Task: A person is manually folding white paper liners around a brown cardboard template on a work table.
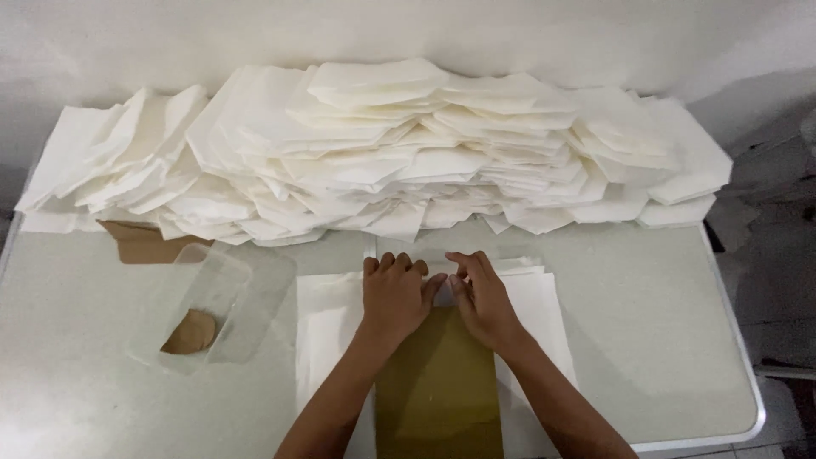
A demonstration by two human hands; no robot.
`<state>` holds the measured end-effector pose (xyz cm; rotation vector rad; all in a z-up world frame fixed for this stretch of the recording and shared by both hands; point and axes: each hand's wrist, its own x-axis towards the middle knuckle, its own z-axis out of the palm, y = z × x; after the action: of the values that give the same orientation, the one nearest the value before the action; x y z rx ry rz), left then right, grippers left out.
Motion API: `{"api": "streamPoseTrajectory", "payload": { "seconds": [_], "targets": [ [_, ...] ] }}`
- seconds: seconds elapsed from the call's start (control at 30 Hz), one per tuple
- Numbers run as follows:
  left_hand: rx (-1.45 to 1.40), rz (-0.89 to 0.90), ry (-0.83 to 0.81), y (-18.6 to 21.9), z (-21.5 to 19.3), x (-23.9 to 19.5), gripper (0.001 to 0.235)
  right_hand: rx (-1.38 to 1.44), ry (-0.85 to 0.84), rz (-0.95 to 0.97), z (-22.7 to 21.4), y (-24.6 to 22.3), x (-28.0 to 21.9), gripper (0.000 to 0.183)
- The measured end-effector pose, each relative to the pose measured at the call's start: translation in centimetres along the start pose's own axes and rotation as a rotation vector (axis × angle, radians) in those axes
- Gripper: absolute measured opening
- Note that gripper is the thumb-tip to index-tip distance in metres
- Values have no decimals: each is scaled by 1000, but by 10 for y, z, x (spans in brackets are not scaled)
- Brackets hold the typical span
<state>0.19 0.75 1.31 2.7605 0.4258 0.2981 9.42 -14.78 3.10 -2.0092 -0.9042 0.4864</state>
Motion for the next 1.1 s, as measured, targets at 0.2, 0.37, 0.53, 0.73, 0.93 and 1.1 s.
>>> {"api": "streamPoseTrajectory", "payload": {
  "seconds": [0.2,0.37,0.53,0.73,0.93,1.1],
  "targets": [
    [-237,51,-155,10,-26,0,29,358,162,36,1,20,2,33],
    [-521,-154,-207,-10,-68,-5,28,332,38,183,-13,-17,-10,45],
    [-790,-499,52,-57,-68,-16,33,-296,-104,323,-41,-20,-19,35],
    [-996,-604,70,-30,-103,-22,40,-622,346,128,-46,30,-14,33],
    [-986,-564,-30,-54,-81,-33,36,-183,178,126,-48,45,3,39],
    [-949,-584,-62,-48,-108,-30,35,-140,143,51,-42,67,5,40]
  ]
}}
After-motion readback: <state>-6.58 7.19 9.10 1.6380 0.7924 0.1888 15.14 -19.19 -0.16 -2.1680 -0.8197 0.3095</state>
